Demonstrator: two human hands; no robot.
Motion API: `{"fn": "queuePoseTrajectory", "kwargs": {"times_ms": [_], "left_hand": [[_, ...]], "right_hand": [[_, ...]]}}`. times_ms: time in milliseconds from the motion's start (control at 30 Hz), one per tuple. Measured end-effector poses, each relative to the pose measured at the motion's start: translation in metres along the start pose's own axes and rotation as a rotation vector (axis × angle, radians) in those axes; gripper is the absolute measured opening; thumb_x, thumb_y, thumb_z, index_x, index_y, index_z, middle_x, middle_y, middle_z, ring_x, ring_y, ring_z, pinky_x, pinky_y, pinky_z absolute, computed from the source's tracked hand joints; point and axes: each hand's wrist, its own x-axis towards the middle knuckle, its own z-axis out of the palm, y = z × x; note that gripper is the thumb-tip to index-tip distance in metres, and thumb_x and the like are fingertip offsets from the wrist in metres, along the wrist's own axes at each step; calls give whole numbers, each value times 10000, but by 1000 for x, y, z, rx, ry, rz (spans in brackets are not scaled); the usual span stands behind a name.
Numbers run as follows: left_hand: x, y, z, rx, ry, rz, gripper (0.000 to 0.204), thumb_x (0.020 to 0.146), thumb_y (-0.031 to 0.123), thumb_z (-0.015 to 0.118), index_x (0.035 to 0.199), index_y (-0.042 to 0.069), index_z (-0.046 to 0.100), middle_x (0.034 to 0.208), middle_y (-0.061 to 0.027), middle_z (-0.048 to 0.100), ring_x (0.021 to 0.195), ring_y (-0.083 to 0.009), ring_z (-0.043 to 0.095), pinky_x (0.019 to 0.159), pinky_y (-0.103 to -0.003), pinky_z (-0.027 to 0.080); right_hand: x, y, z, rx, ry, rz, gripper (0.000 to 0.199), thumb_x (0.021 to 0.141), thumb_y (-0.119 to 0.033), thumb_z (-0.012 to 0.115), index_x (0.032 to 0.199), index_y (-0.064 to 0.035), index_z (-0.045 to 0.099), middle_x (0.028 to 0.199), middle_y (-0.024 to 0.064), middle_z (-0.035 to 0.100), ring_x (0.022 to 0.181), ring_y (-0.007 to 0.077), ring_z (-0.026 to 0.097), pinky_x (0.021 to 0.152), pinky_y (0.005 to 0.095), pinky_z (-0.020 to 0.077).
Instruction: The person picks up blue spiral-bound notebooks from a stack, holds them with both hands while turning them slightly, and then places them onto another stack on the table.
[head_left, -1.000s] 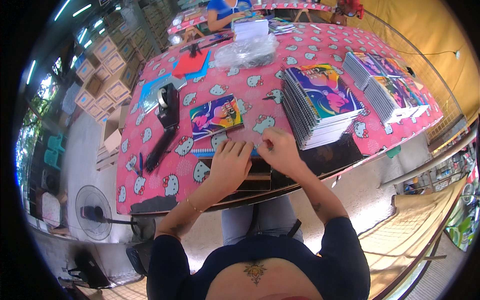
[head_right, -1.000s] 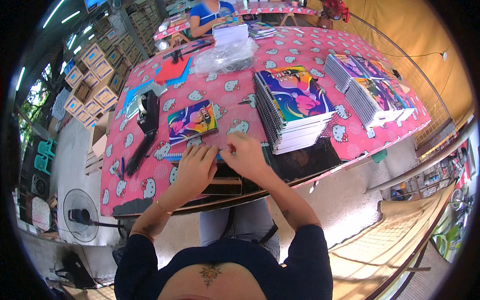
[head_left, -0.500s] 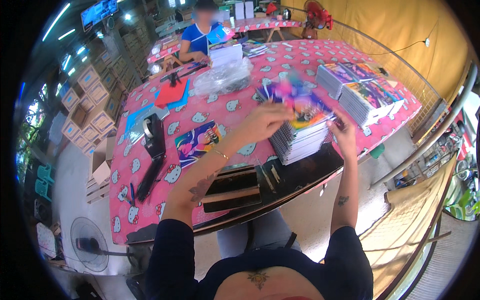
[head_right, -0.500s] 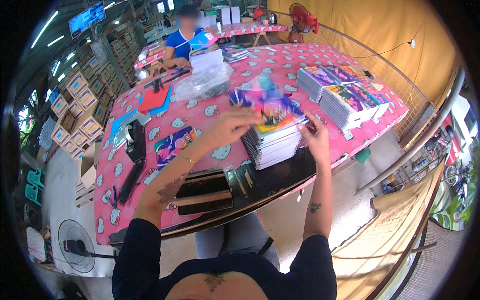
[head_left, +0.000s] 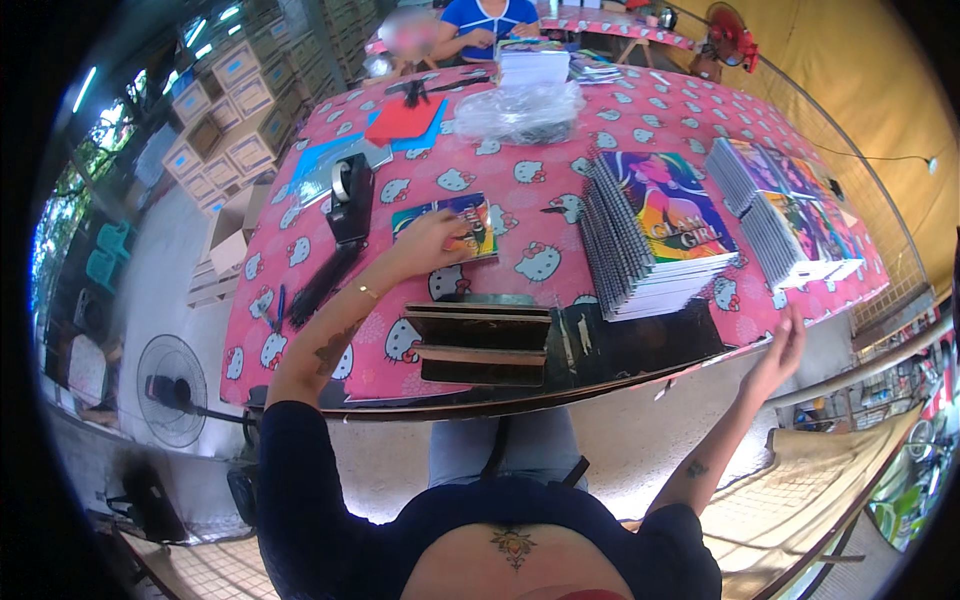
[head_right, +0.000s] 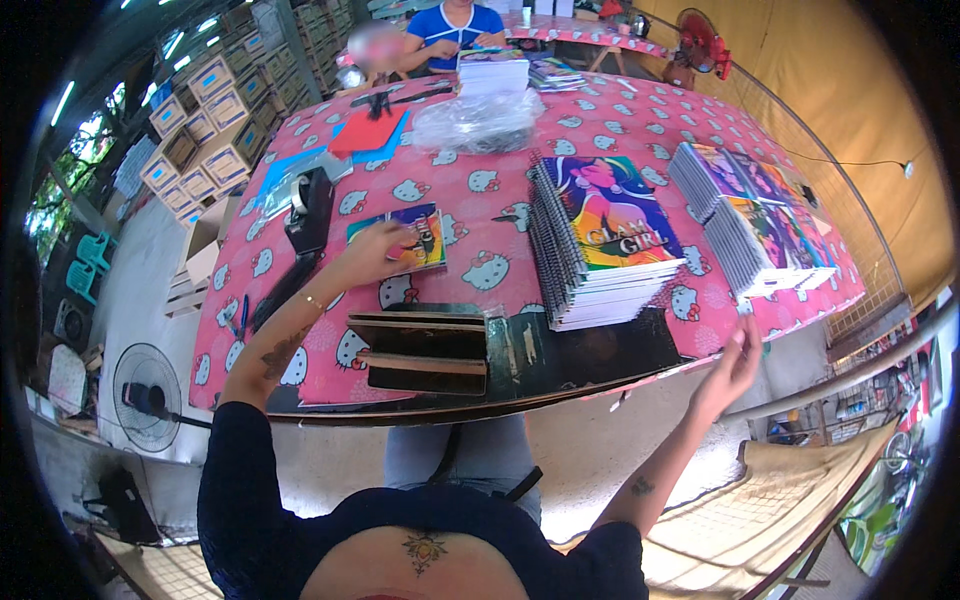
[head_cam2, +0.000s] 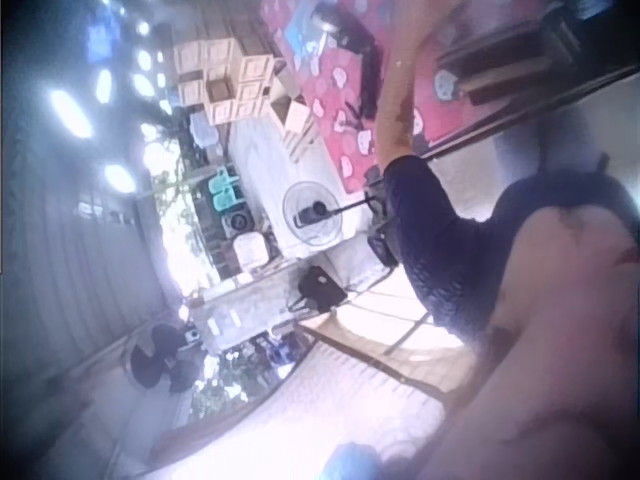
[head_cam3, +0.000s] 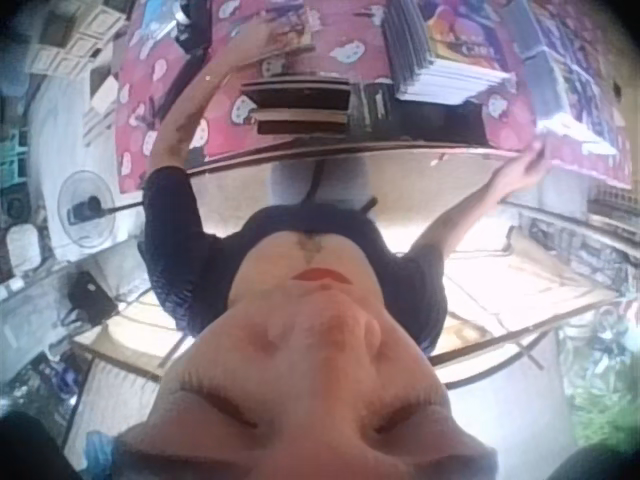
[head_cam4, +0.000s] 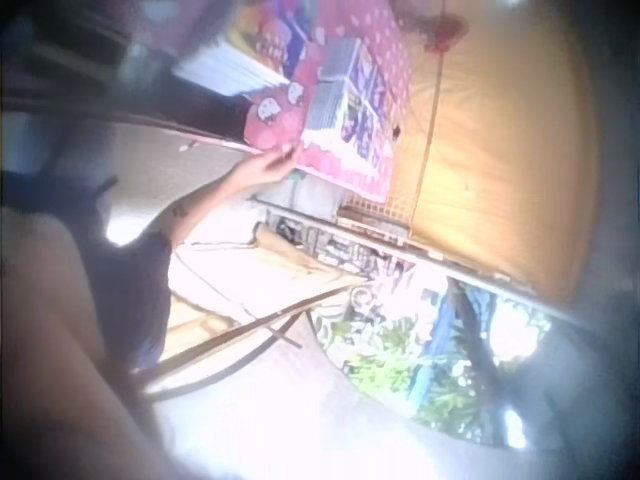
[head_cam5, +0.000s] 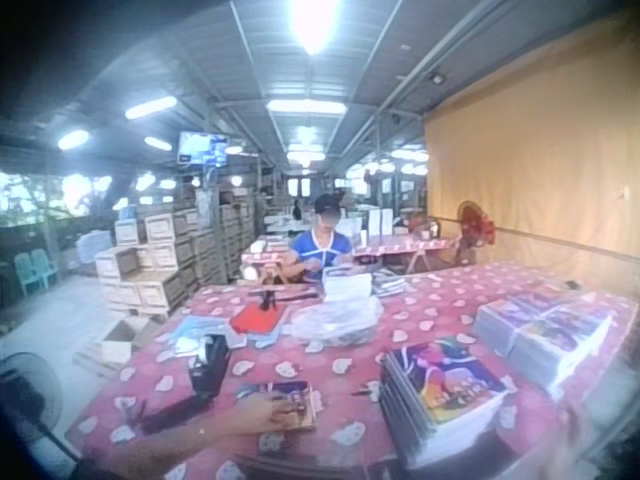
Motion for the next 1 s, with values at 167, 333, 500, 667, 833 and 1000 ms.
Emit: {"fn": "queuePoseTrajectory", "kwargs": {"times_ms": [167,333,500,667,833,1000], "left_hand": [[-76,-27,91,352,503,211,416,925,190,641,1279,5,525,966,-159,641,894,-339,652,774,-487,534],[-45,-17,14,328,331,-219,94,934,102,585,1018,66,565,917,-156,671,783,-313,677,601,-456,531],[-25,94,-105,193,487,347,252,859,45,614,1109,42,582,980,-135,672,839,-305,683,690,-418,536],[-22,150,-116,150,324,487,289,818,63,658,1095,40,578,940,-111,665,820,-279,687,692,-397,539],[-28,162,-125,192,270,429,273,823,109,681,1069,39,587,876,-97,653,771,-271,682,640,-386,534],[-45,150,-121,243,155,324,302,827,143,694,1089,40,585,911,-94,656,832,-271,673,688,-401,529]], "right_hand": [[-48,-54,53,96,-135,-152,204,998,-80,581,1161,25,648,1162,118,668,1064,183,614,959,308,467],[-81,-101,127,401,-815,-164,327,920,-68,673,1235,12,632,1223,149,649,1165,240,594,999,355,455],[-107,-121,183,526,-520,70,452,900,-98,741,1299,46,585,1222,150,654,1199,232,586,1053,350,431],[-132,-67,161,701,-726,277,266,955,-42,687,1204,27,627,1116,52,696,1035,113,621,945,281,472],[-144,-67,166,733,-730,306,251,950,-44,694,1191,8,644,1127,57,697,1032,110,618,931,264,464],[-163,-62,188,631,-875,322,212,955,-57,687,1155,7,662,1056,35,707,1013,103,612,927,276,459]]}}
